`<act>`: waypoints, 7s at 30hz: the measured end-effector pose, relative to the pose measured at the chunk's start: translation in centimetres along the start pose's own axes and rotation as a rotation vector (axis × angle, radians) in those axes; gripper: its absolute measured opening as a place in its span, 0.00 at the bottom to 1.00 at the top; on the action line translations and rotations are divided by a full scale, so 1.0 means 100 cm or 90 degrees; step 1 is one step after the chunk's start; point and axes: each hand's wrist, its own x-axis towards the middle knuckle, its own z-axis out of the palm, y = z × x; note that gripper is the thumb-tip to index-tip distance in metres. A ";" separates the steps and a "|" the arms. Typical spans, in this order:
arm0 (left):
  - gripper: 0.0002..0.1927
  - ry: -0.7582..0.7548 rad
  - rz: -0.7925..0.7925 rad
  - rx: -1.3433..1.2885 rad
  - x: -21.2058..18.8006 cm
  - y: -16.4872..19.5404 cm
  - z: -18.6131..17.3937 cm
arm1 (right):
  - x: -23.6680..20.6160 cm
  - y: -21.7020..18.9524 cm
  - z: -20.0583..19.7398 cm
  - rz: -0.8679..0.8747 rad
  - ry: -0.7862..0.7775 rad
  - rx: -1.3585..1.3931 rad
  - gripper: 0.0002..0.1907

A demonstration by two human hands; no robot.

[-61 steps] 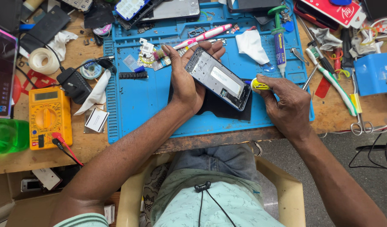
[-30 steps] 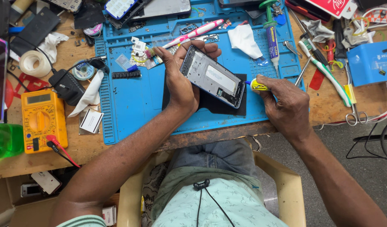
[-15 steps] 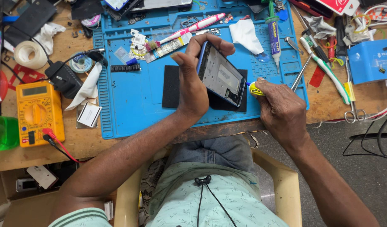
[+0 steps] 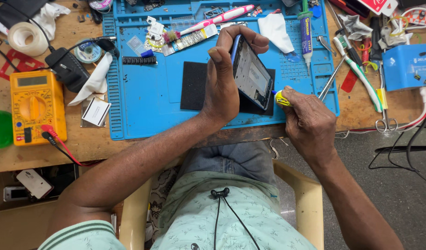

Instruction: The person cleans a disassembled smartphone chassis with a tissue and applies adhesive along the frame edges using a small tube. They then handle a separate screen assembly, peeling off a protective film and placing a card on the chassis.

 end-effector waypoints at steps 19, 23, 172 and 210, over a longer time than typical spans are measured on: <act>0.47 -0.014 0.042 0.051 -0.021 0.004 -0.007 | -0.023 -0.024 -0.002 -0.021 -0.008 -0.013 0.19; 0.47 -0.017 0.043 0.052 -0.022 0.004 -0.010 | -0.025 -0.026 0.000 -0.022 -0.009 -0.019 0.19; 0.52 0.008 -0.183 -0.586 -0.029 -0.029 -0.020 | 0.032 -0.092 0.057 -0.071 0.171 0.166 0.13; 0.60 -0.150 -0.182 -0.645 -0.032 -0.015 0.007 | 0.026 -0.057 0.007 0.086 0.069 0.317 0.12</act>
